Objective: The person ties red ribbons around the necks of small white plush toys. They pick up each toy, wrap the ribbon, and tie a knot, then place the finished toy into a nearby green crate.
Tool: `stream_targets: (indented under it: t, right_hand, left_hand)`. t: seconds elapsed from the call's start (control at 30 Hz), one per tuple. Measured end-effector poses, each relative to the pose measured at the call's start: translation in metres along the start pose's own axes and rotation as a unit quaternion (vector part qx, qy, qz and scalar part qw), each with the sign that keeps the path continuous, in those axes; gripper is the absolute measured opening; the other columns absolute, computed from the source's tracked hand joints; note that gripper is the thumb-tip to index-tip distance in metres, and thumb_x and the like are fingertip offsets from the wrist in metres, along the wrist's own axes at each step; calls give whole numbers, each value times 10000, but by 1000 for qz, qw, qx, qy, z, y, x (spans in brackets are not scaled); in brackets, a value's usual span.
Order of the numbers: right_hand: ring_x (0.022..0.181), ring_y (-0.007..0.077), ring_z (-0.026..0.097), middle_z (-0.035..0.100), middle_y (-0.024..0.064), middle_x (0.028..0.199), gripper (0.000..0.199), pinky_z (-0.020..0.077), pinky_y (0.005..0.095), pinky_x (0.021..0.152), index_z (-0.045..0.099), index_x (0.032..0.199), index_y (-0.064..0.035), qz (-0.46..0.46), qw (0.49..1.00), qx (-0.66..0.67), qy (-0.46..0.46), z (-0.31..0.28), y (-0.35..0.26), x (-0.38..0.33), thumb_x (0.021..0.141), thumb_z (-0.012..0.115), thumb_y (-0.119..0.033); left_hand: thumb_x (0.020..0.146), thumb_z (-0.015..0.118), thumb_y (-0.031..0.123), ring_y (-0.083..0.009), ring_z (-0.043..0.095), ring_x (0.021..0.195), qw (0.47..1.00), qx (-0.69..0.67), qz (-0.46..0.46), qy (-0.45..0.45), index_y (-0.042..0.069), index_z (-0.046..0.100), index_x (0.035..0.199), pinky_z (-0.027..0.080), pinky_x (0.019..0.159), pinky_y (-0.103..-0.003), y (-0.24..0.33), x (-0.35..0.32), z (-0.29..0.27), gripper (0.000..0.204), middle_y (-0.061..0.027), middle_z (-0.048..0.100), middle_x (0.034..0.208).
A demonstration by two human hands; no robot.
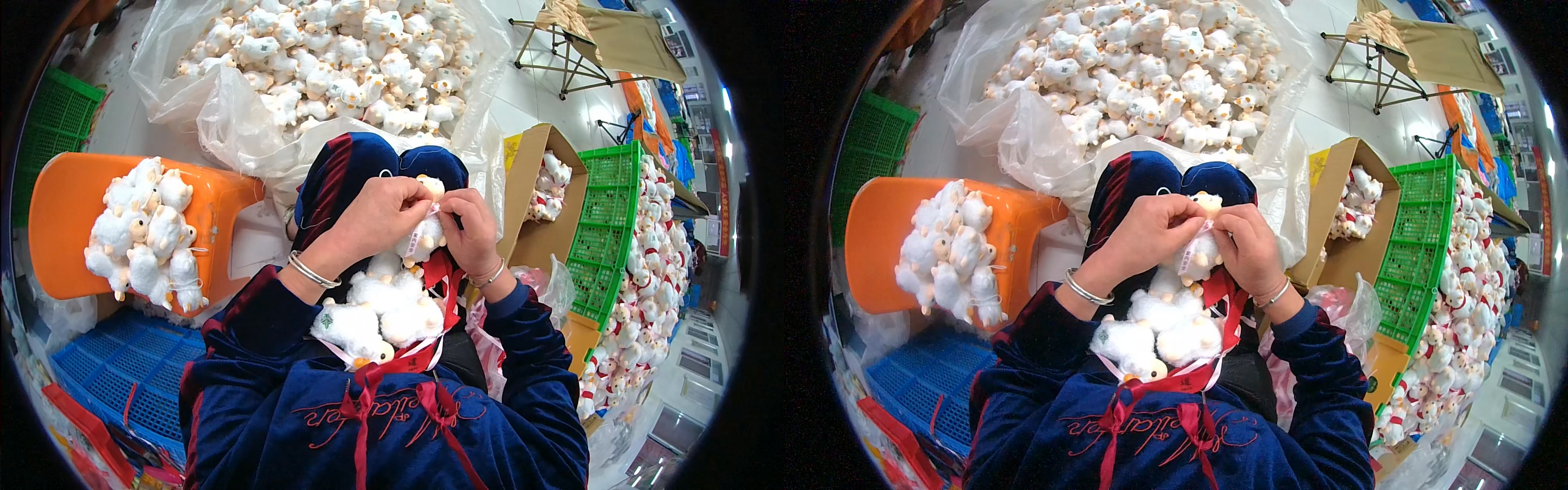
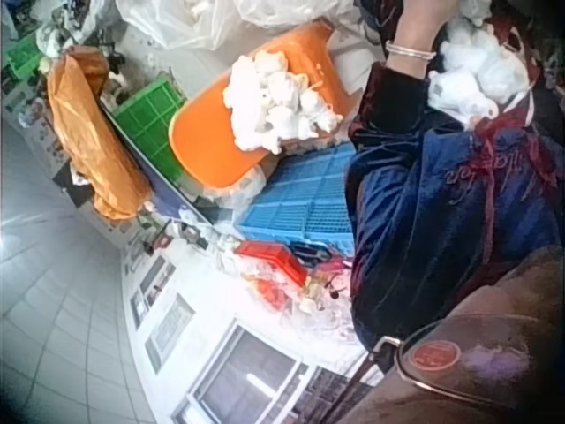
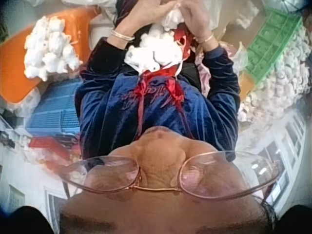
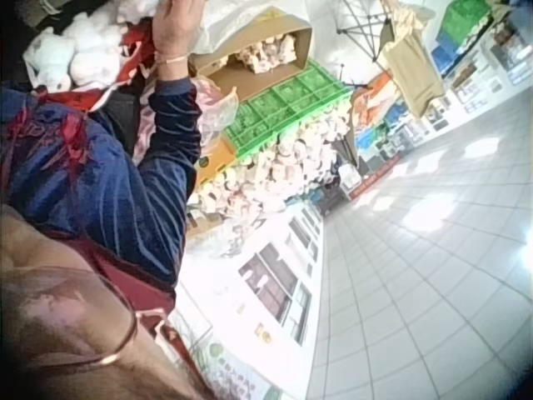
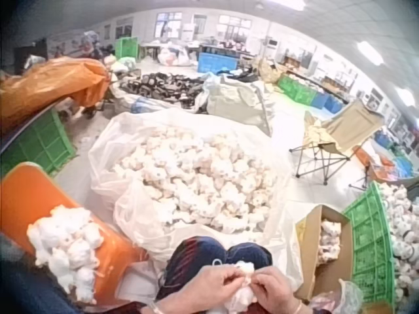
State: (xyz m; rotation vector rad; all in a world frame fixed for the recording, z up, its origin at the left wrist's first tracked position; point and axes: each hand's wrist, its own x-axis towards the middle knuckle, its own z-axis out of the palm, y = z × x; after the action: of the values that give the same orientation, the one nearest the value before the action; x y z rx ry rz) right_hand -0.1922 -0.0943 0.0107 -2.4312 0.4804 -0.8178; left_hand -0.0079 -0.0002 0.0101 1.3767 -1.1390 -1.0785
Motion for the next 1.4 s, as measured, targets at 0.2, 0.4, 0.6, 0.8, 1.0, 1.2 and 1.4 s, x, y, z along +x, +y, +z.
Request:
stream_targets:
  t: [0.2,0.4,0.6,0.8,1.0,1.2,1.4]
  right_hand:
    - [859,309,653,663,131,959,223,545,361,739,638,955,-12,0,1000,3,9,3,0,-1,788,762,68]
    - [853,306,655,663,129,954,232,549,362,732,640,957,-14,-7,1000,6,7,3,-1,1,781,765,73]
    - [844,304,655,661,126,945,237,552,362,722,636,949,-16,-10,1000,-1,3,2,-3,2,775,768,76]
    - [842,304,655,660,125,940,235,552,362,720,639,949,-20,-21,1000,7,7,4,-4,4,779,771,75]
    - [863,300,667,675,130,960,228,554,344,740,658,995,-19,6,1000,17,0,1,-8,5,807,750,70]
    - [854,177,663,684,95,962,181,534,278,763,662,1050,-5,156,983,98,14,0,-14,-6,884,721,37]
    - [834,139,651,684,80,970,165,528,263,764,658,1054,0,189,970,144,46,5,-16,-11,901,711,34]
  left_hand:
    - [945,700,106,-117,672,773,997,60,-1,-38,-35,736,1003,551,714,-273,5,2,-7,157,-102,738,881]
    - [947,695,113,-104,650,751,998,56,-6,-36,-35,716,978,545,707,-267,1,1,-6,153,-79,718,846]
    - [945,705,146,-85,634,740,999,3,-47,-13,-38,712,971,534,691,-262,3,-1,-6,185,-61,711,831]
    - [957,692,139,-89,620,724,1000,11,-10,-6,-36,714,966,523,683,-250,-2,-1,-1,176,-56,707,828]
    - [975,670,131,-94,611,708,1000,24,-10,-6,-37,696,957,513,657,-258,1,-2,0,171,-65,695,808]
    - [983,659,129,-101,613,702,1000,31,-3,-1,-36,677,970,507,644,-265,1,-2,2,167,-66,689,805]
    - [983,658,134,-115,609,710,999,25,14,24,-28,652,965,502,648,-278,-4,-5,4,163,-79,673,815]
